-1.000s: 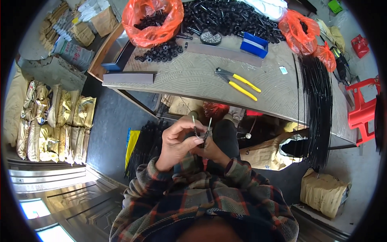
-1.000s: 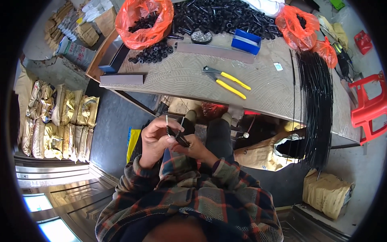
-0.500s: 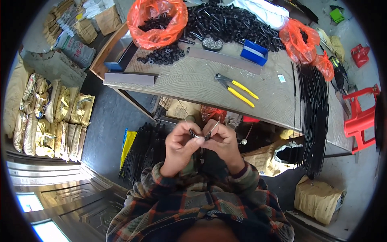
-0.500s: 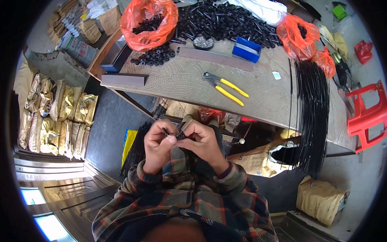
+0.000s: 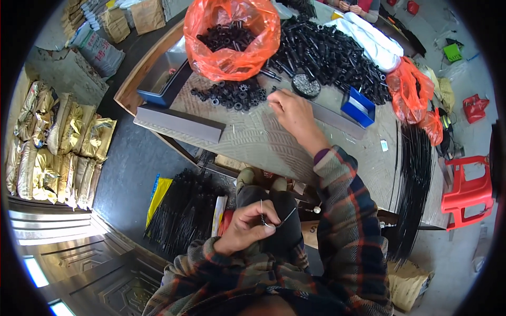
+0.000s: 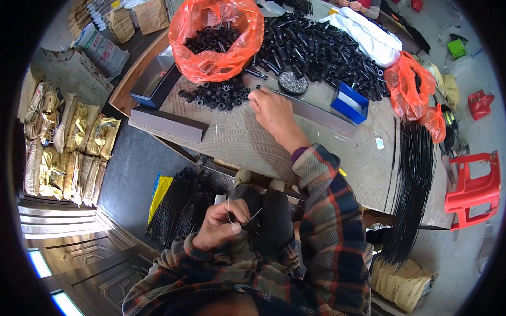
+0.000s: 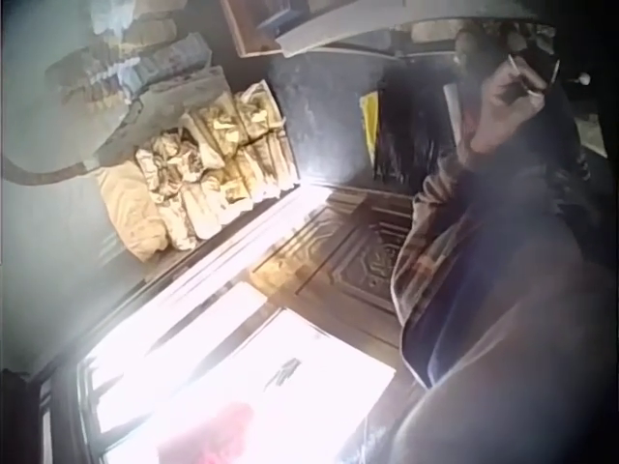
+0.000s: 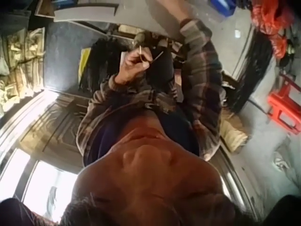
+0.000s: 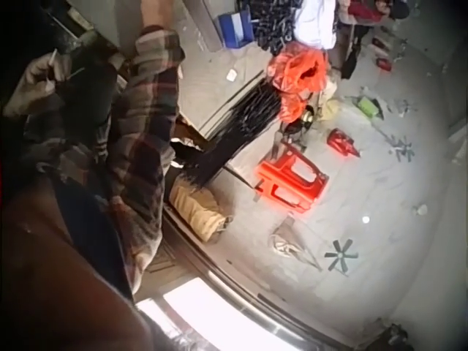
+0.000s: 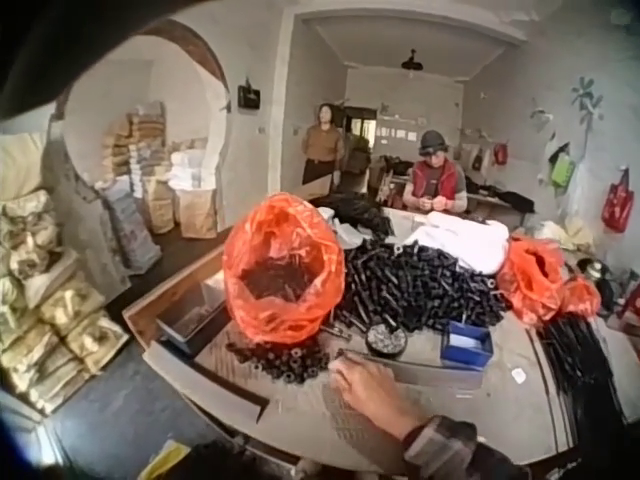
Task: Assembling connectors onto electrical wires using a crimping tool on a factory production floor.
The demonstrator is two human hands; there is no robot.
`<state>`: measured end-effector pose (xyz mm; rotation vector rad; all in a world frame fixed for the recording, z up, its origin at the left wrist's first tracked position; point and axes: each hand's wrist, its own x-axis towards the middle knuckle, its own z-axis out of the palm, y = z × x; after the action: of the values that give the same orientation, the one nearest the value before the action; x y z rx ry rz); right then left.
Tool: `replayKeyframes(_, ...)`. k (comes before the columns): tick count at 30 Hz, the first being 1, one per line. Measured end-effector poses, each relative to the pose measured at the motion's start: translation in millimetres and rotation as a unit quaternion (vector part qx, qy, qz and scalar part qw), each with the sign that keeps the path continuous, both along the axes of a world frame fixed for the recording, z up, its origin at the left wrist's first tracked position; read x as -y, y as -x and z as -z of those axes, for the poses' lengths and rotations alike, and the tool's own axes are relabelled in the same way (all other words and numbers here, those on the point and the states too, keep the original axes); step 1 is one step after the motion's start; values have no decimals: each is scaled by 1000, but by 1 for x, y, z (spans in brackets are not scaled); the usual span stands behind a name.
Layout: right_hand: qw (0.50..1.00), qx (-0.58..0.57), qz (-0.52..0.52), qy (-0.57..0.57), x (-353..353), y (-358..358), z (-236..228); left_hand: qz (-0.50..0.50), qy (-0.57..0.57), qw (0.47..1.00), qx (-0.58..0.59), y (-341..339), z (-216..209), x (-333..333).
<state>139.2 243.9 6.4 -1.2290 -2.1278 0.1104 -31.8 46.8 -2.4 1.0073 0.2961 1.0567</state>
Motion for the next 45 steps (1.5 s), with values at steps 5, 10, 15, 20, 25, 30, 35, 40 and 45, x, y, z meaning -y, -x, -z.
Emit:
replayKeyframes(5,988,134,82,7,-24,16,12,-4,85,996,25,5,2,-10)
replayKeyframes(10,987,115,105,-37,-12,12,6,49,71,996,21,4,0,-23)
replayKeyframes(15,947,-265,-1,179,63,8,-45,21,111,993,44,4,7,-22)
replayKeyframes(20,888,-321,-167,284,129,6,-97,-15,117,992,50,-11,-3,-10)
replayKeyframes(25,936,-232,-175,197,172,-11,-89,-84,108,988,71,-30,-16,9)
replayKeyframes(30,978,-173,-104,59,208,-35,-91,-95,43,993,57,-50,-29,27)
replayKeyframes(35,995,-87,-43,-14,231,-57,-101,-86,43,995,20,-72,-34,36)
replayKeyframes(40,997,-64,-34,-38,238,-69,-101,-55,50,997,36,-85,-38,37)
replayKeyframes(45,995,-63,-13,-71,236,-68,-91,-29,60,996,59,-86,-29,33)
